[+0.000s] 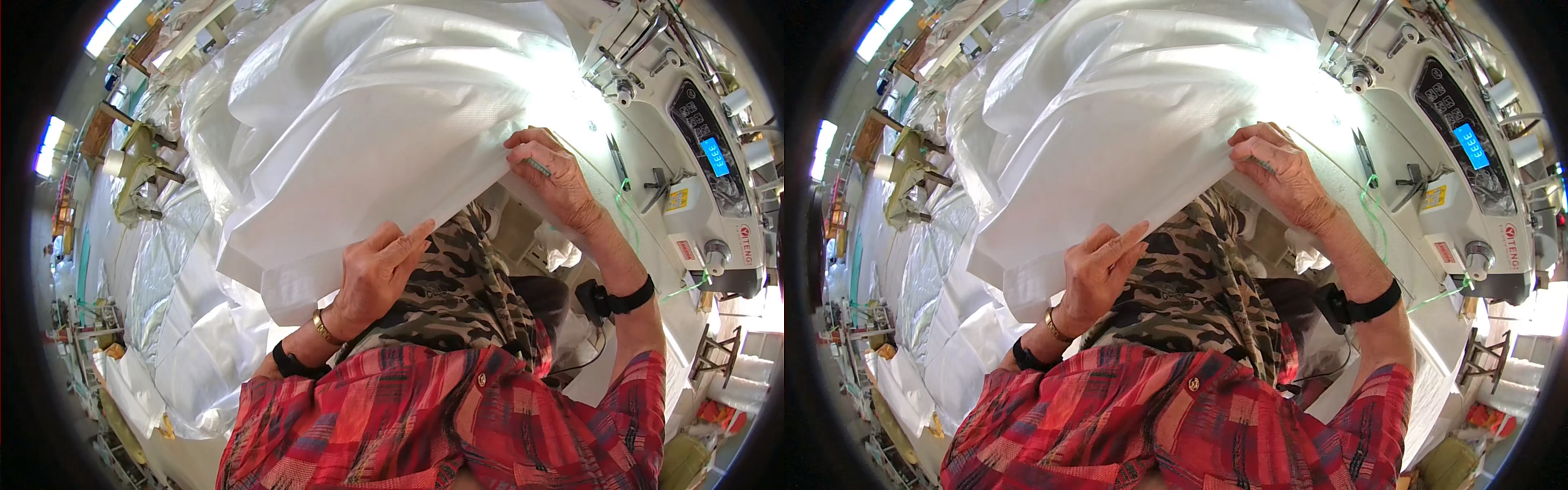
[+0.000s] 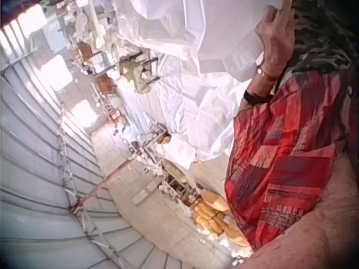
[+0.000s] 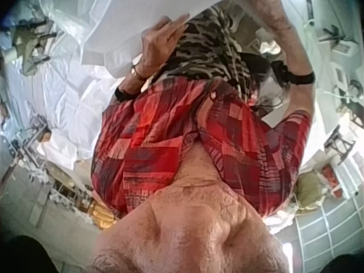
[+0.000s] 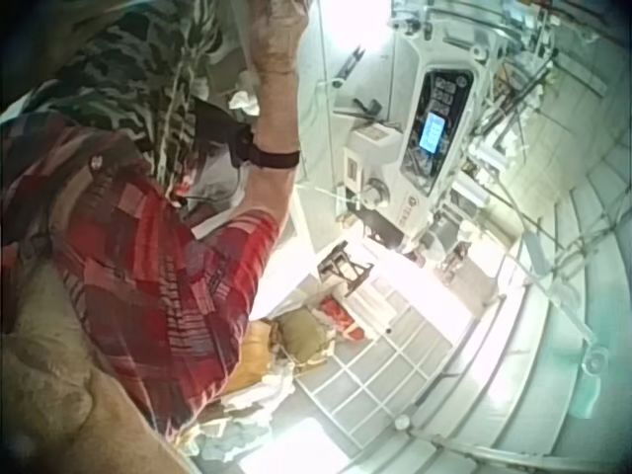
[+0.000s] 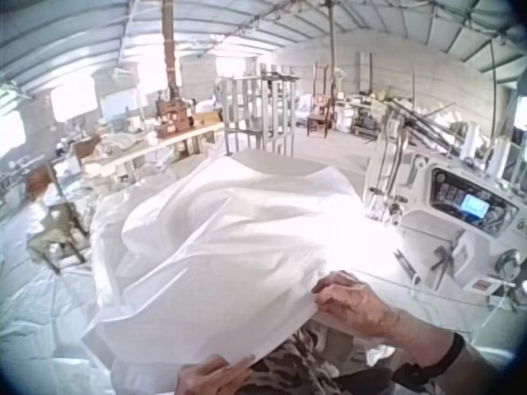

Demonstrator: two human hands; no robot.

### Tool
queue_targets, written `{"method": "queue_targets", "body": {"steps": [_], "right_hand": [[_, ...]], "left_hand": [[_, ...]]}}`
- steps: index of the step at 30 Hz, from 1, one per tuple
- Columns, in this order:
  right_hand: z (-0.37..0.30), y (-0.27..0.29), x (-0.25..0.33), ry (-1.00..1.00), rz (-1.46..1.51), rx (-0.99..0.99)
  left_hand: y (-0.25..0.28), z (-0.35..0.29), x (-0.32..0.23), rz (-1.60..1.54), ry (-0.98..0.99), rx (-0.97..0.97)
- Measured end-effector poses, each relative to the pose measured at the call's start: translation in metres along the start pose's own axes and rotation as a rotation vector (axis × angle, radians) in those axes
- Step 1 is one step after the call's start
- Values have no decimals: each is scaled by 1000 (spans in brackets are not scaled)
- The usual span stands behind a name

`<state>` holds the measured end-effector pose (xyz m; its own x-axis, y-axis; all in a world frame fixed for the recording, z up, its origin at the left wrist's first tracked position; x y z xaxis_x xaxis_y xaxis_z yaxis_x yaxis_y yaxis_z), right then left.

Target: The recorder is using an industrial sewing machine to stitch together large white plastic/woven sacks or liners, including folding edges and aligning the material under the needle.

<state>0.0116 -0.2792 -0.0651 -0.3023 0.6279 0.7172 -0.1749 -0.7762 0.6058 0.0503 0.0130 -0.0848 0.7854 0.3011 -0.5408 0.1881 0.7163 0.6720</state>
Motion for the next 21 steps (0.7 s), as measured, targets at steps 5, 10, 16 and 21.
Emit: {"method": "queue_targets", "body": {"steps": [5, 10, 16, 21], "right_hand": [[2, 1, 8, 131, -233, -9], [4, 0, 11, 106, -269, -9], [4, 5, 1, 137, -334, 29], [7, 10, 3, 154, -343, 27]], "left_hand": [[4, 4, -1, 84, 35, 58], [1, 4, 0, 126, 10, 25], [-1, 6, -2, 154, -49, -19], [2, 11, -4, 139, -52, 18]]}}
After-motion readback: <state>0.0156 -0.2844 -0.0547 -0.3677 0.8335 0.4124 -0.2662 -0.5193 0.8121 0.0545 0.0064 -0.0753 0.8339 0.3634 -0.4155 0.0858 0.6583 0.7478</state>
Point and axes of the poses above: each hand's wrist, its own z-axis towards the middle knuckle, its own y-axis out of the back of the hand, x = y × z, the point moved 1 cm from there along z, towards the middle knuckle, and after that the axes turned 9 degrees about z, right-handed, at the moved point
